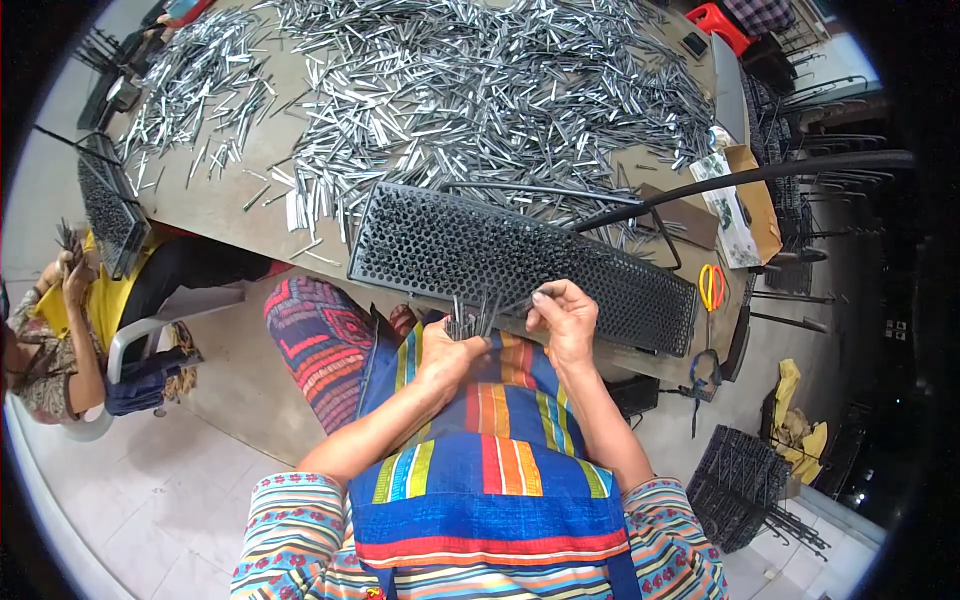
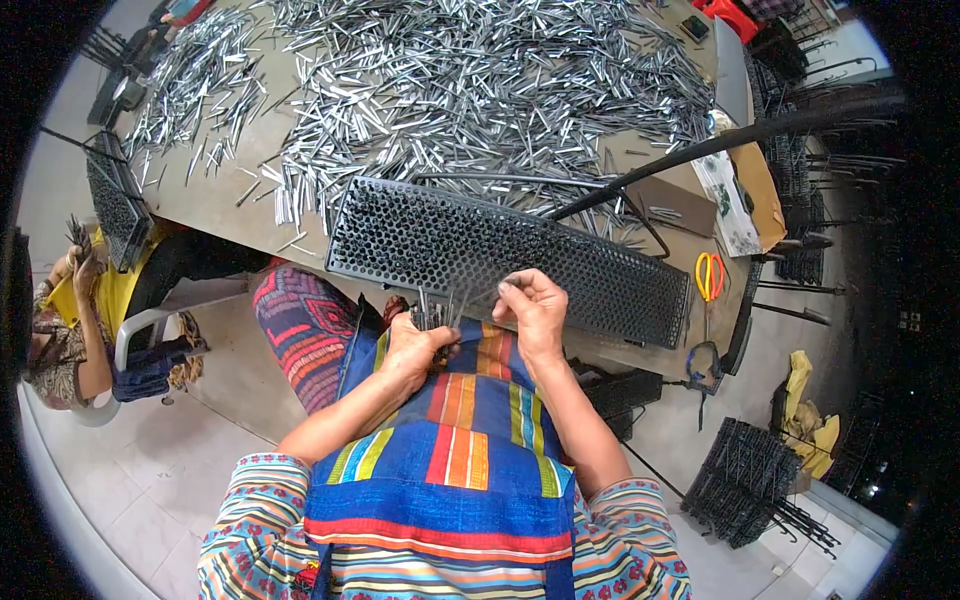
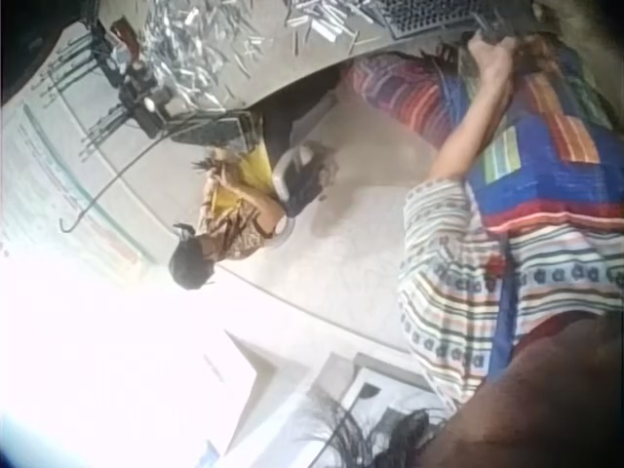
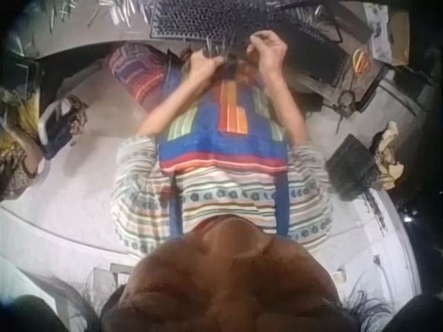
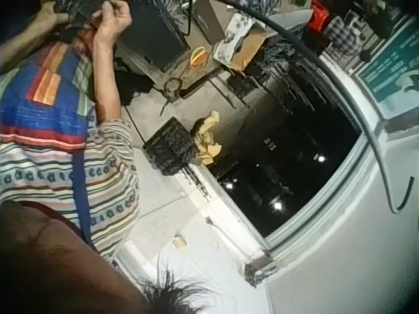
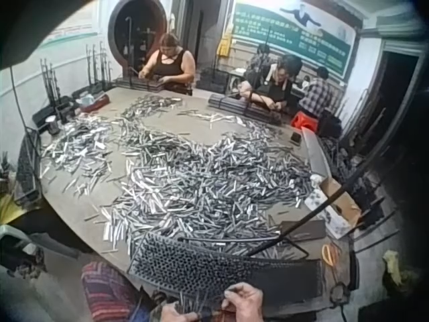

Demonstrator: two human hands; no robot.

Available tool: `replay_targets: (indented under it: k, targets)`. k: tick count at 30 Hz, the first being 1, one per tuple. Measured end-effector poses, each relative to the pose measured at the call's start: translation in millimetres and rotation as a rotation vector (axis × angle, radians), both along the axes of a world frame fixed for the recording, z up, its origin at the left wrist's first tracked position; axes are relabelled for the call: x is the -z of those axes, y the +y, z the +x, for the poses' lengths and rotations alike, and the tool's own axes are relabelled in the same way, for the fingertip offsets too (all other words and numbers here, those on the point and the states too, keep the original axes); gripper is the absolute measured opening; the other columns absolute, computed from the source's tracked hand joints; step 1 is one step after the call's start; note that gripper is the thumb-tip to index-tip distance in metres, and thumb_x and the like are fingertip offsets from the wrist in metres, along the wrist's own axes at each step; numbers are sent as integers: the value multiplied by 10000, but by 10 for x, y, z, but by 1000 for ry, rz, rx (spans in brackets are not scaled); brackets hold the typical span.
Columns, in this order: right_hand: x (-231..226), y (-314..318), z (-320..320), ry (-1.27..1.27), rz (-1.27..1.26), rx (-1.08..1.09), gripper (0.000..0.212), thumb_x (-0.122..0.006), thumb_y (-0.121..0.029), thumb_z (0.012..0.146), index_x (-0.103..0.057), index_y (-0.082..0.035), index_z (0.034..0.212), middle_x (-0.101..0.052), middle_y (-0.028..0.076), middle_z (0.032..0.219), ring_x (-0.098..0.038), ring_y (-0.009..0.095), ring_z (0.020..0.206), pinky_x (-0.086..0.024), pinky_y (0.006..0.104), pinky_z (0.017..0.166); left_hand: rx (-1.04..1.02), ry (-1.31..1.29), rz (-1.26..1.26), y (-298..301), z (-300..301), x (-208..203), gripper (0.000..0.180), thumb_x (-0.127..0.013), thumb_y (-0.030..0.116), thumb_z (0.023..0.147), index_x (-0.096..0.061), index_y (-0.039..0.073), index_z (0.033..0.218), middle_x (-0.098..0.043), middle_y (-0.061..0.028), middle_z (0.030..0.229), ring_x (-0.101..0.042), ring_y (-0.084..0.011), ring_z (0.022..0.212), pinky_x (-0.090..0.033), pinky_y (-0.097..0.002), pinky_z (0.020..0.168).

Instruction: Manually insert small silver metal pins into the holes of a perforated black plate.

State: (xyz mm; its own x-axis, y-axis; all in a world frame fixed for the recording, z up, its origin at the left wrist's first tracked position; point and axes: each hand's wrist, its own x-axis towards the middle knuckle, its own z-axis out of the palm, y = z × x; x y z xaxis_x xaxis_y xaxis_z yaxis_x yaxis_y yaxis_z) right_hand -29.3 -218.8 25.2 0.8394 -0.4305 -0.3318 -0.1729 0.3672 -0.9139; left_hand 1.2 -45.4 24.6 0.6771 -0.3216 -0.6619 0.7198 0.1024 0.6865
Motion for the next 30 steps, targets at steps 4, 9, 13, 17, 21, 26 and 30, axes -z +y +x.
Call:
replay_targets:
  k: [4,9,13,17,21,26,30]
  targets:
    - [35,40,134,-136,-134,42,42,-628,30,842,-615,7,875,-628,53,700,-602,112,554,-497,226,534,-1,134,-72,20,43,75,77,-660,-39,728,-639,2,789,-654,-92,678,-623,-163,545,-479,-275,448]
    - [32,93,297,-151,-325,-24,55,-620,35,858,-620,20,911,-643,59,732,-628,111,612,-510,223,578,-25,174,-87,-6,60,49,100,-630,-72,744,-638,1,812,-656,-78,704,-619,-147,558,-494,-264,494]
    - [98,135,389,-171,-385,-40,80,-624,34,858,-626,19,937,-653,51,794,-656,112,674,-531,220,610,-42,172,-80,-50,57,93,92,-620,-78,747,-632,-3,800,-653,-79,690,-614,-144,539,-478,-260,467]
    - [102,172,459,-203,-476,-52,44,-628,46,836,-627,24,874,-642,41,786,-654,98,651,-514,218,579,-29,155,-78,-80,57,156,67,-624,-52,738,-640,-18,794,-661,-104,703,-630,-168,548,-502,-267,472]
    - [91,160,470,-244,-594,-100,54,-616,58,845,-625,32,892,-637,62,861,-659,112,676,-538,219,608,59,117,-35,-86,42,233,63,-605,-56,735,-627,-1,757,-636,-83,650,-592,-154,491,-474,-266,436]
    - [-3,186,497,-285,-716,-130,43,-614,70,838,-631,35,856,-632,72,860,-663,117,681,-539,219,594,49,138,-36,-81,37,214,69,-595,-57,733,-615,8,741,-614,-68,626,-569,-148,467,-453,-268,414]
    - [-2,165,516,-270,-863,-145,55,-651,60,783,-644,28,828,-622,87,788,-647,143,640,-504,247,560,18,183,-36,-35,17,211,61,-602,-51,738,-614,9,745,-618,-76,637,-574,-156,469,-456,-273,415]
